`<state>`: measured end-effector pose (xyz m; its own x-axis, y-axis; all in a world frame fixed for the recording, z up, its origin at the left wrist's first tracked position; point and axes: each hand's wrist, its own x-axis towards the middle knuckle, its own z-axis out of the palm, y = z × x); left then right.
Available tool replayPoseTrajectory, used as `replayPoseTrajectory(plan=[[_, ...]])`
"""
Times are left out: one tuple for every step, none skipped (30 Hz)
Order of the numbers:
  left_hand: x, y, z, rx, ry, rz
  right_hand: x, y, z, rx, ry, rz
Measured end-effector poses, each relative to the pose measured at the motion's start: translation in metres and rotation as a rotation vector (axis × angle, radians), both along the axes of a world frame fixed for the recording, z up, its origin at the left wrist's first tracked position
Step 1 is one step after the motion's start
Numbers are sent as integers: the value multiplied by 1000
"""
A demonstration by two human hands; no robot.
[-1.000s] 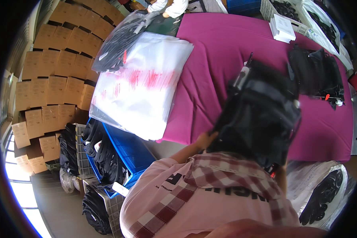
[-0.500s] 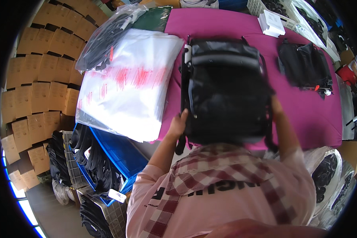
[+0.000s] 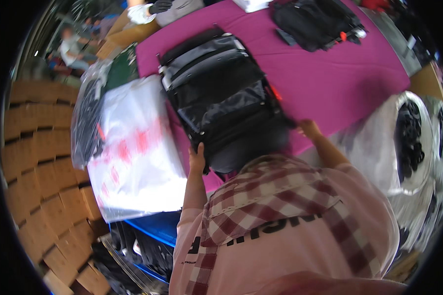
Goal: The person assembles baby strollers by attaching wheels to the base frame, inserting a paper insert, and placing the completed unit into a plastic bag. The process is repeated for multiple strollers on a pink-covered table in a warehouse setting.
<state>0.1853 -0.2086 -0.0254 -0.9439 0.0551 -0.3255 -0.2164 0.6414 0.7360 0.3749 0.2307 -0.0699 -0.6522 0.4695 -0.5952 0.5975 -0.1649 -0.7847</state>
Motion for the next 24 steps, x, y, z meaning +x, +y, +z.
replayPoseTrajectory(plan=[[-3, 6, 3, -31, 56, -66, 24, 6, -19, 154, 62, 78], [-6, 2, 2, -115, 15, -35, 32, 1, -13, 160, 21, 32], [-10, -4, -5, -121, 41, -36, 41, -2, -6, 164, -18, -14], [-16, -12, -8, -120, 19, -91, 44, -9, 12, 164, -67, -68], [-14, -3, 5, -194, 5, -62, 53, -10, 12, 225, -110, -72], [-18, -10, 0, -260, -2, -78, 53, -13, 22, 291, -171, -15], [-22, -13, -7, -399, 89, -73, 57, -17, 30, 312, -158, -32], [-25, -10, -13, -547, 358, -160, 67, -16, 19, 299, -117, -68], [-16, 10, 8, -627, 475, -170, 73, -16, 25, 288, -165, -40], [-16, 21, 14, -571, 562, -227, 78, -22, 16, 330, -169, -16], [-12, 35, 24, -522, 645, -271, 82, -26, 17, 354, -178, 9], [-1, 56, 28, -553, 661, -336, 87, -28, 21, 378, -187, 37], [16, 81, 38, -592, 674, -386, 90, -27, 24, 401, -192, 81], [24, 93, 28, -492, 736, -480, 92, -25, 21, 386, -216, 138], [34, 107, 18, -460, 717, -592, 95, -22, 18, 385, -217, 169], [48, 125, 13, -508, 660, -658, 99, -17, 13, 385, -219, 200], [59, 138, 5, -481, 656, -733, 103, -12, 10, 383, -220, 230], [72, 151, -4, -532, 605, -747, 107, -5, 8, 399, -210, 237], [83, 164, -7, -579, 553, -758, 112, 4, 5, 418, -201, 246], [86, 171, -5, -606, 534, -732, 117, 13, 4, 436, -192, 258], [89, 175, -3, -632, 513, -704, 121, 22, 4, 438, -202, 249], [92, 179, 0, -657, 494, -673, 126, 32, 11, 443, -211, 241], [92, 180, -2, -653, 506, -686, 128, 41, 15, 447, -219, 235], [88, 176, -4, -650, 518, -698, 129, 53, 16, 471, -234, 222]])
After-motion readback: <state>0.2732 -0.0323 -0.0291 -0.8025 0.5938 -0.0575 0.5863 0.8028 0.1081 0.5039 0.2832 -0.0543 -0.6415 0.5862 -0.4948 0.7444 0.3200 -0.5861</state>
